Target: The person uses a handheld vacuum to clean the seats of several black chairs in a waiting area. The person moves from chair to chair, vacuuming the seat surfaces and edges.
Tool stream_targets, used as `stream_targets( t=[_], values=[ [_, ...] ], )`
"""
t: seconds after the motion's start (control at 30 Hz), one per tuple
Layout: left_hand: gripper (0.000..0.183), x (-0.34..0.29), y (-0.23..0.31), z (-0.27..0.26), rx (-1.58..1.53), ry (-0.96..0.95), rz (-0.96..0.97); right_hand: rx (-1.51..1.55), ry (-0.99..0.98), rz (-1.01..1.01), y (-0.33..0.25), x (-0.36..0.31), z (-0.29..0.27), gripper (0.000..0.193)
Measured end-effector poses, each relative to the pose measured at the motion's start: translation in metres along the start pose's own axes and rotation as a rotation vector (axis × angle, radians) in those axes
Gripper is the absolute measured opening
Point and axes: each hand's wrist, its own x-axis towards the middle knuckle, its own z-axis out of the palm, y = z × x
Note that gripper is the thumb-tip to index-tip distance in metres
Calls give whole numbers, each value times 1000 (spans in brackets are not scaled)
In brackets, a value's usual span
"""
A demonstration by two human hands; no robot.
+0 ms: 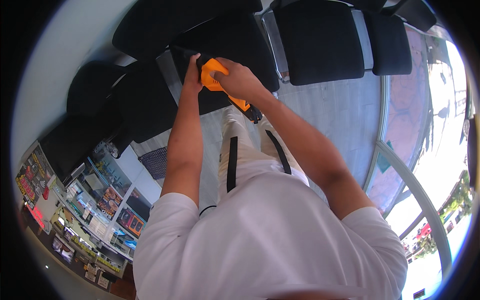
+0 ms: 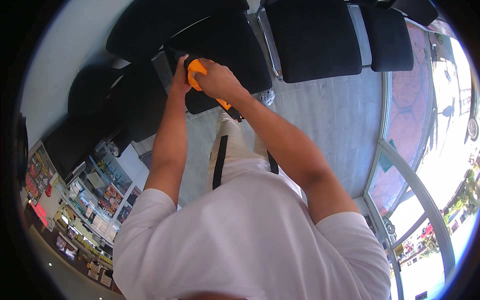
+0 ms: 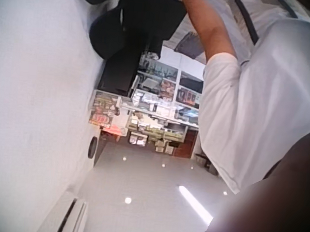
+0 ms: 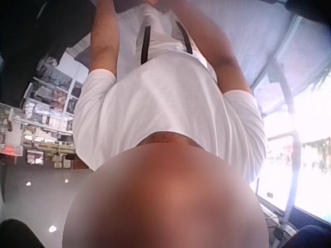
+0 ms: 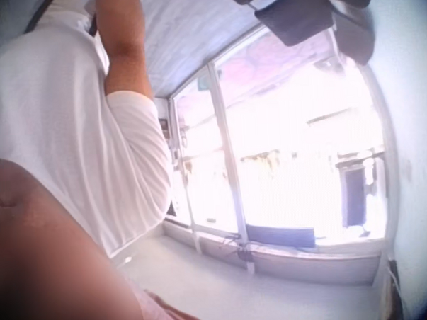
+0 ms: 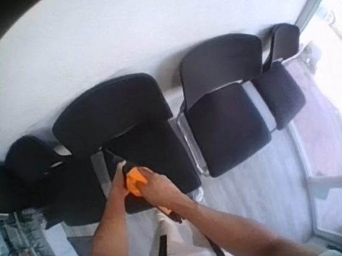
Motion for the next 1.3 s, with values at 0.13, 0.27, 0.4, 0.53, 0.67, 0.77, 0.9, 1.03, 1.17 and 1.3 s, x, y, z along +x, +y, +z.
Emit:
stream_targets(
  t=[0.13, 0.27, 0.4, 0.53, 0.67, 0.77, 0.9, 1.03, 1.17, 1.3],
  values=[
    [55, 4, -1, -5, -41, 13, 5, 27, 12, -1, -4, -2, 4, 66],
    [58, 8, -1, -4, -73, 47, -6, -3, 31, 39, -8, -2, 5, 66],
    [60, 11, -1, 0, -91, 41, 17, 7, 41, 54, -9, -3, 4, 67],
    [71, 19, -2, 5, -90, 15, 21, 27, 49, 72, -7, -2, 1, 67],
    [96, 29, -5, 10, -65, 92, -27, 46, 62, 86, -4, -4, -4, 67],
    [110, 33, -7, 13, -25, 63, -9, 70, 60, 107, -2, -6, -8, 66],
    [109, 33, -7, 19, -21, 61, -36, 82, 60, 123, 1, -8, -11, 66],
    [109, 35, -7, 26, -23, 54, -42, 82, 86, 110, 7, -7, -14, 66],
    [109, 39, -7, 31, -27, 4, -44, 102, 103, 97, 14, -5, -18, 66],
    [110, 42, -8, 37, -3, 25, -47, 57, 131, 87, 20, -2, -20, 66]
  ],
)
